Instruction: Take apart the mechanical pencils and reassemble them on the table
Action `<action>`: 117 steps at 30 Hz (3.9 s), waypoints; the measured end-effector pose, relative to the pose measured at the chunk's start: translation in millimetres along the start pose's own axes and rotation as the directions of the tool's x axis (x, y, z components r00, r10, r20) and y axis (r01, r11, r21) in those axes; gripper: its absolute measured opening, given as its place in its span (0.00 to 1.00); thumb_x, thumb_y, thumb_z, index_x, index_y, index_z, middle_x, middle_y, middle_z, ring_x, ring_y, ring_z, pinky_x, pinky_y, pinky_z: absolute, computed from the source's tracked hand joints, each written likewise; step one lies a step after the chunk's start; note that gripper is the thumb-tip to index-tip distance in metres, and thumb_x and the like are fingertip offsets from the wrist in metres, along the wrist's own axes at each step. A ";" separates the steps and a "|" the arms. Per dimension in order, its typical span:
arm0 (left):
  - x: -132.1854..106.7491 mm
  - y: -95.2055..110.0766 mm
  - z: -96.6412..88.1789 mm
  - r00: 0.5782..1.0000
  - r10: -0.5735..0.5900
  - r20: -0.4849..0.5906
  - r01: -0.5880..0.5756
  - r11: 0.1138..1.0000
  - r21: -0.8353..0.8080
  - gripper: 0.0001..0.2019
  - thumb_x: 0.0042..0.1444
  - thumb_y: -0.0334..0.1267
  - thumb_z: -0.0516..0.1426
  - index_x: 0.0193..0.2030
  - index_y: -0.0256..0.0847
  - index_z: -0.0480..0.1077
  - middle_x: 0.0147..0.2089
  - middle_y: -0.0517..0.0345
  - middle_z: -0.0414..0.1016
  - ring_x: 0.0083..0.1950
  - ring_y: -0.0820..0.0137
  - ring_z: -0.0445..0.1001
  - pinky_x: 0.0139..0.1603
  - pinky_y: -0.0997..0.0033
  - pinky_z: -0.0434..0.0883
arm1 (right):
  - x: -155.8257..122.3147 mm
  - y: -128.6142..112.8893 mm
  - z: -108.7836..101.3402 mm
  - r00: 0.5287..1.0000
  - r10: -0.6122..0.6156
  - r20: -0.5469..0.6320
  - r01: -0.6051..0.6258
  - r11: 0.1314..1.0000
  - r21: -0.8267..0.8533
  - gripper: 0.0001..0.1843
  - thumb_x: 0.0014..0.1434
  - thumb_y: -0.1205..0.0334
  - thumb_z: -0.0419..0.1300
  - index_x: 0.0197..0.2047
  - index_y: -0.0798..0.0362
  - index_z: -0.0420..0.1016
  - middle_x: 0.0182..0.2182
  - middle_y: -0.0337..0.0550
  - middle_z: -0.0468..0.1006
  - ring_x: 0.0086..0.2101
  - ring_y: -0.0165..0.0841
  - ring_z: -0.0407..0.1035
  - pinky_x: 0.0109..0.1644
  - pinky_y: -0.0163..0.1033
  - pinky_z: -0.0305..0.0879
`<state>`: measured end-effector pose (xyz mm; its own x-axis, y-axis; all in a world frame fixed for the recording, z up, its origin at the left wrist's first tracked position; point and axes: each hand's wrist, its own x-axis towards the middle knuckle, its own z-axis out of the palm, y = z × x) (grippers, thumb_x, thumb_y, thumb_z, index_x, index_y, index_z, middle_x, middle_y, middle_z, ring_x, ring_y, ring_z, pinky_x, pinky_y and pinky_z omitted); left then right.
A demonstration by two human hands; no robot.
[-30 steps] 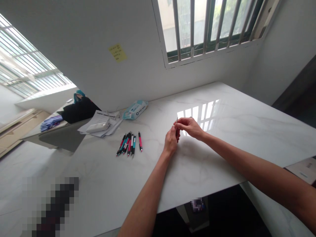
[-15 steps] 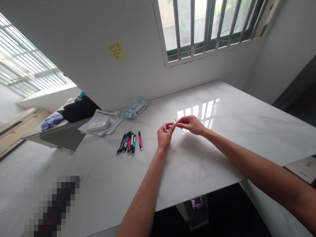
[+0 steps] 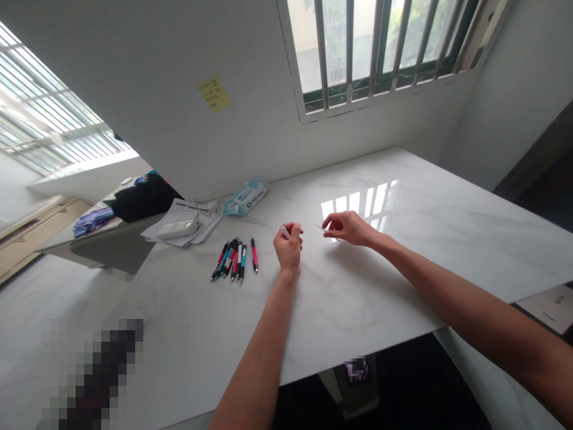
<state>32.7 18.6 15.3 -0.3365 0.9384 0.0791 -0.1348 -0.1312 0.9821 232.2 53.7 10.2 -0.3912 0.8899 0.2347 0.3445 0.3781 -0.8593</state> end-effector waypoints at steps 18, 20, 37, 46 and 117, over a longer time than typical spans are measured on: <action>-3.7 -8.3 -6.8 0.973 0.138 0.187 -0.209 0.873 0.441 0.08 0.58 0.44 0.62 0.38 0.43 0.79 0.35 0.56 0.82 0.31 0.71 0.73 0.34 0.74 0.67 | 2.2 45.7 -77.0 0.901 0.365 -0.234 -0.434 0.745 -0.507 0.08 0.59 0.60 0.69 0.42 0.52 0.84 0.38 0.48 0.86 0.33 0.36 0.77 0.37 0.36 0.67; -4.1 -7.8 -7.3 0.972 0.133 0.194 -0.211 0.858 0.469 0.09 0.59 0.44 0.62 0.39 0.43 0.81 0.35 0.56 0.82 0.30 0.71 0.71 0.34 0.73 0.66 | 3.1 47.5 -76.4 0.902 0.367 -0.228 -0.432 0.736 -0.522 0.09 0.60 0.57 0.68 0.42 0.52 0.85 0.39 0.50 0.86 0.34 0.37 0.78 0.38 0.37 0.67; -4.1 -7.0 -1.1 0.936 0.032 0.349 -0.290 0.631 0.720 0.06 0.50 0.32 0.61 0.27 0.45 0.69 0.28 0.60 0.75 0.30 0.68 0.68 0.35 0.70 0.61 | 5.9 45.3 -63.9 0.901 0.357 -0.248 -0.434 0.717 -0.546 0.10 0.60 0.59 0.66 0.43 0.50 0.87 0.39 0.51 0.86 0.38 0.41 0.78 0.40 0.38 0.69; 29.4 -12.3 59.0 0.856 -0.174 0.486 -0.358 0.479 0.802 0.07 0.45 0.29 0.62 0.22 0.44 0.71 0.25 0.53 0.75 0.30 0.62 0.71 0.35 0.67 0.63 | 9.9 48.8 -57.1 0.915 0.323 -0.242 -0.403 0.741 -0.538 0.13 0.64 0.60 0.60 0.43 0.53 0.87 0.34 0.52 0.86 0.35 0.41 0.78 0.39 0.38 0.67; 6.0 -17.6 41.4 0.954 -0.264 0.142 0.296 0.901 -0.316 0.12 0.52 0.33 0.72 0.43 0.33 0.80 0.37 0.54 0.83 0.39 0.72 0.83 0.58 0.65 0.78 | 5.0 -4.8 0.3 0.954 0.064 -0.294 0.019 0.963 0.270 0.21 0.54 0.43 0.72 0.39 0.52 0.81 0.35 0.45 0.83 0.37 0.37 0.76 0.42 0.42 0.73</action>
<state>71.6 39.8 5.6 -0.1529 0.9753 -0.1593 -0.5155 0.0588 0.8549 228.3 56.3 15.3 -0.1003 0.9478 0.3028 0.0941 0.3120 -0.9454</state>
